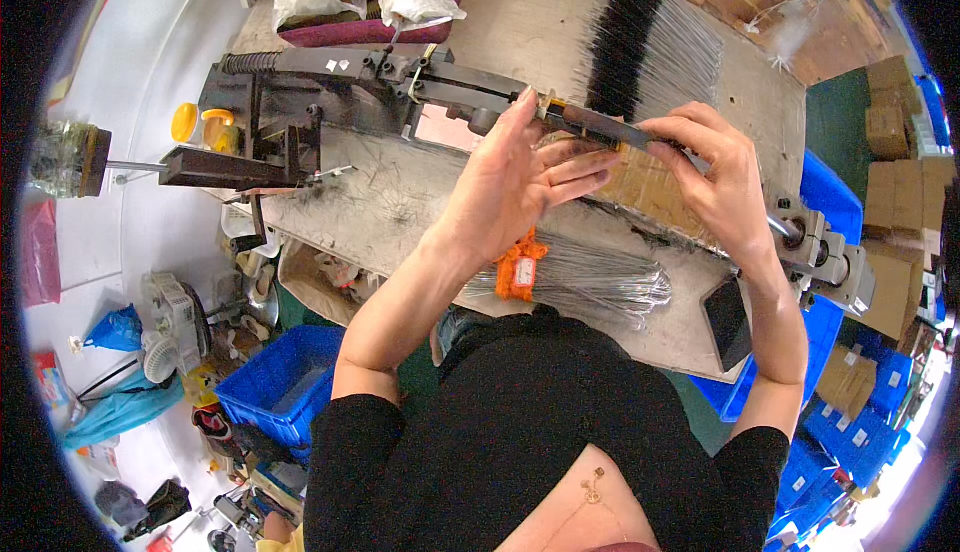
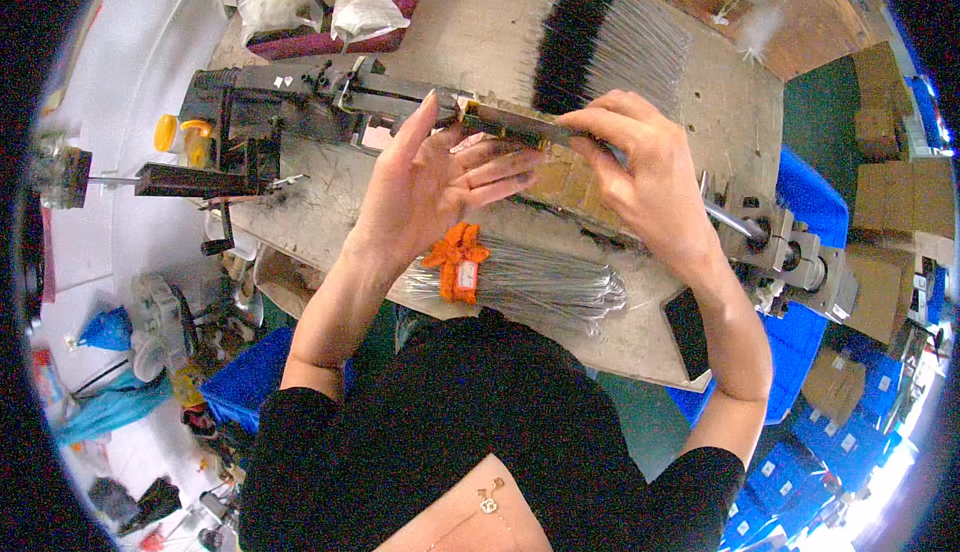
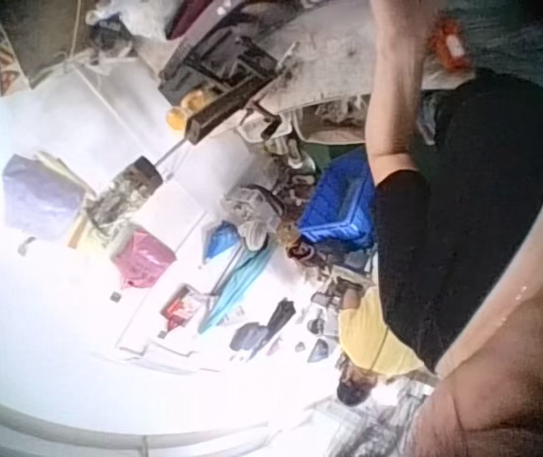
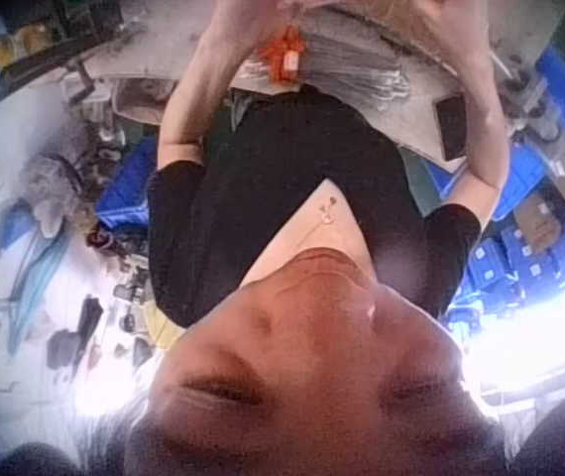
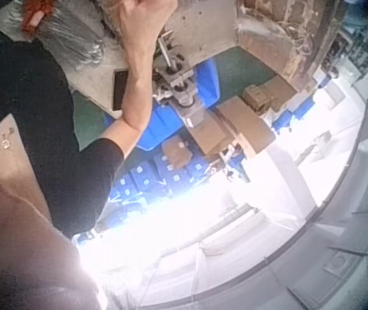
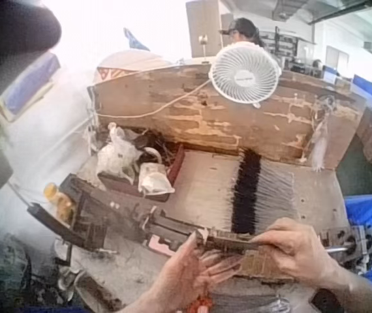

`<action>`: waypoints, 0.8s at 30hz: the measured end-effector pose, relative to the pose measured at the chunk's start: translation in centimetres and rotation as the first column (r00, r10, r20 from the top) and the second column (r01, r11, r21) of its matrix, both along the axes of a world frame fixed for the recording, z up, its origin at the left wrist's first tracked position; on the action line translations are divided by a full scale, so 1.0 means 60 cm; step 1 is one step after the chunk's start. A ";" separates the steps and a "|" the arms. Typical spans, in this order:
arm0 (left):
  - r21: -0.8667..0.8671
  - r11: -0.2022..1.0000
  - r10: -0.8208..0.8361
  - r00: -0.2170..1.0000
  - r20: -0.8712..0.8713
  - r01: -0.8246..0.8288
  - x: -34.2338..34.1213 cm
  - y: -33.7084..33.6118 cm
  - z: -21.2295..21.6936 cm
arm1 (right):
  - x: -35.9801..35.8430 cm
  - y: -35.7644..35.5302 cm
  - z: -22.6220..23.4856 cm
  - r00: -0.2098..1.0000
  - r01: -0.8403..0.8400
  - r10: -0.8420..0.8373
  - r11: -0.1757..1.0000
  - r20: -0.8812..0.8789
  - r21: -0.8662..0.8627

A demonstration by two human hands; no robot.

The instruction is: The person measures metal rods with a ruler, then assembles brush components by hand using a manual jig.

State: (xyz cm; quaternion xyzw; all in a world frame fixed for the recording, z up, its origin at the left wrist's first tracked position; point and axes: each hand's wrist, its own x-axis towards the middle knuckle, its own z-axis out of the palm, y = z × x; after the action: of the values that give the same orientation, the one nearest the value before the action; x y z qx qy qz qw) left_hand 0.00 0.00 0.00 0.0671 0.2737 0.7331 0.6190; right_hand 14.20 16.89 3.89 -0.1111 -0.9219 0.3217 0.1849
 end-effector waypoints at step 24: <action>-0.054 0.998 -0.030 0.998 0.060 0.034 -0.011 -0.007 0.021 | 0.066 -0.041 -0.011 0.992 0.125 -0.093 0.715 -0.083 0.688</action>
State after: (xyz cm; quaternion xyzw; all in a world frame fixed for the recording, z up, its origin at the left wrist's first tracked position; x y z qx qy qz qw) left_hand -0.66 -0.42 1.24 0.0327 0.2742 0.7170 0.6401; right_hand 18.16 14.42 3.21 -0.0813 -0.9630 -0.0543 0.2510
